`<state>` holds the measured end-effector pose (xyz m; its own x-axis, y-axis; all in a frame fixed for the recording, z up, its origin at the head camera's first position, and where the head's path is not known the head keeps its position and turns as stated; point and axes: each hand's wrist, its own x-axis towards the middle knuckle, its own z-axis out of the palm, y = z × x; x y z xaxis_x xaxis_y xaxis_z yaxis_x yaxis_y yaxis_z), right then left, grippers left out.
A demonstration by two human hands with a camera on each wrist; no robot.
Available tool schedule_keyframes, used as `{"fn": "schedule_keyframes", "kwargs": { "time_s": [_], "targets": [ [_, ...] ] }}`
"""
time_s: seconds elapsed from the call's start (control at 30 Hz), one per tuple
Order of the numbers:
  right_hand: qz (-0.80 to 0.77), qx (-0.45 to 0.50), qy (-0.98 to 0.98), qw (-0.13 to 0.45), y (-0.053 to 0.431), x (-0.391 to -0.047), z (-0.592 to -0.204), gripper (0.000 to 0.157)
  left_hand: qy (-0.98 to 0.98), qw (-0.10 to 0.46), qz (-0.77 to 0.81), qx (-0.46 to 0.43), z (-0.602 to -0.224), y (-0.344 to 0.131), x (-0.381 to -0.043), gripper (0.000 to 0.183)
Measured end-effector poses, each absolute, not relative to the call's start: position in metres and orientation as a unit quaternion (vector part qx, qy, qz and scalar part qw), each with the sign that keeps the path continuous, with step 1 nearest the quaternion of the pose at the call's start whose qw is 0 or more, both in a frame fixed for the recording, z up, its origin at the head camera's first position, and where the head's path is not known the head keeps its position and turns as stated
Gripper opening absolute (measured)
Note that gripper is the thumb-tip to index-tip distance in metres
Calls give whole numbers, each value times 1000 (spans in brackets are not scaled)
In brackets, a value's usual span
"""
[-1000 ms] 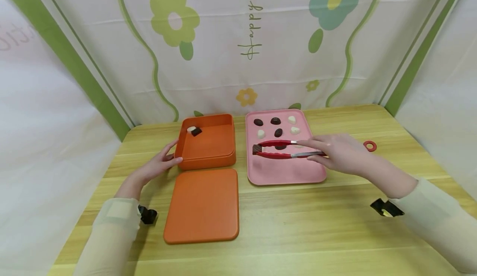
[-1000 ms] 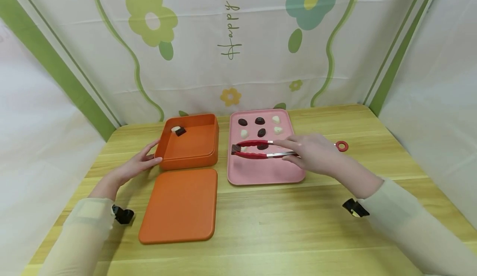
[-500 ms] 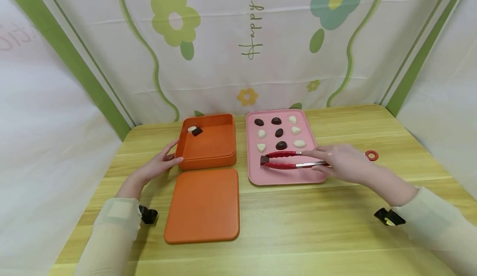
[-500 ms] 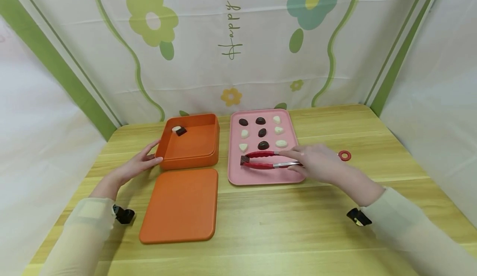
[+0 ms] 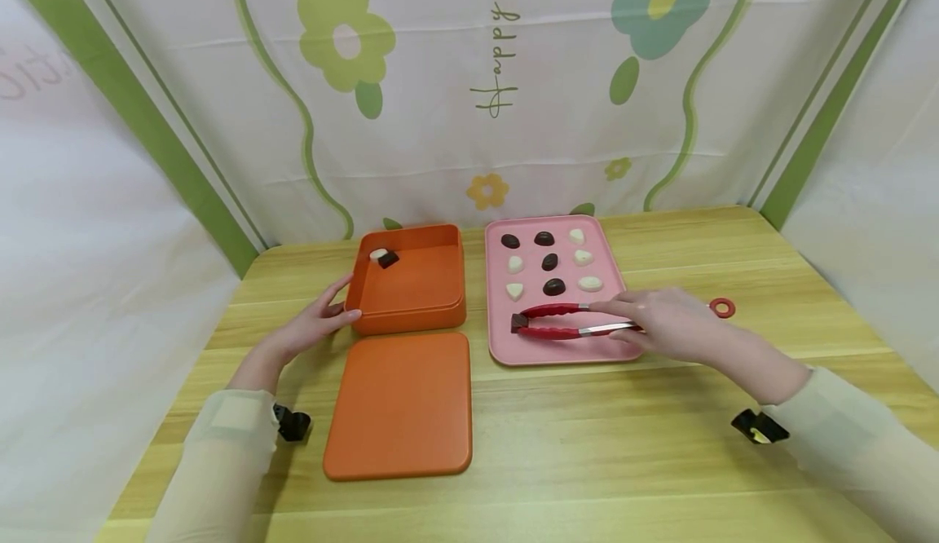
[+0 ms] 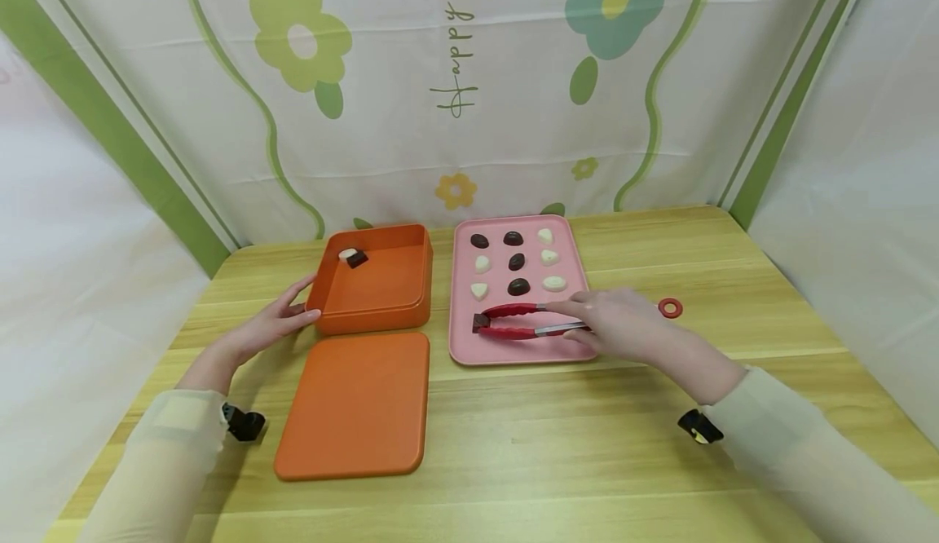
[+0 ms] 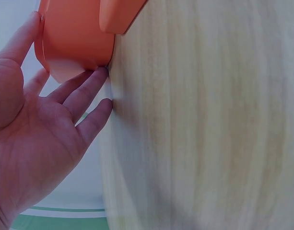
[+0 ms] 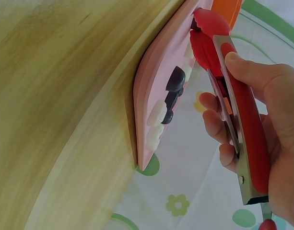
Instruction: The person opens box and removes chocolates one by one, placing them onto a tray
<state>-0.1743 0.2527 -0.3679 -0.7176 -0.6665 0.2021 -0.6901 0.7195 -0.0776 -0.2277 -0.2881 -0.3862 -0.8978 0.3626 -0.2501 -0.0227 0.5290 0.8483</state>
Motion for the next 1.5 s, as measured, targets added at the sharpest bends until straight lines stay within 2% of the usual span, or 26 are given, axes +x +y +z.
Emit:
{"fn": "schedule_keyframes", "kwargs": {
  "time_s": [0.2,0.37,0.53,0.93,1.13,1.37,1.5],
  "targets": [
    [74,376,-918,106,255,-176,-370,49,852,203,472,102,-386,-288,-228,80],
    [84,360,-925,92,257,-176,-367,57,854,201,470,100,-386,-288,-228,81],
    [86,355,-927,91,257,-178,-359,57,857,201,464,96,-386,-288,-228,81],
    [70,373,-917,125,243,-195,-324,56,861,201,458,93,-389,-291,-230,82],
    [56,370,-920,119,232,-206,-310,60,860,201,460,96,-389,-290,-230,82],
    [50,421,-893,150,216,-224,-304,52,859,199,462,96,-390,-291,-231,82],
    [43,428,-891,144,203,-233,-301,51,855,201,468,94,-390,-290,-230,82]
  ]
}}
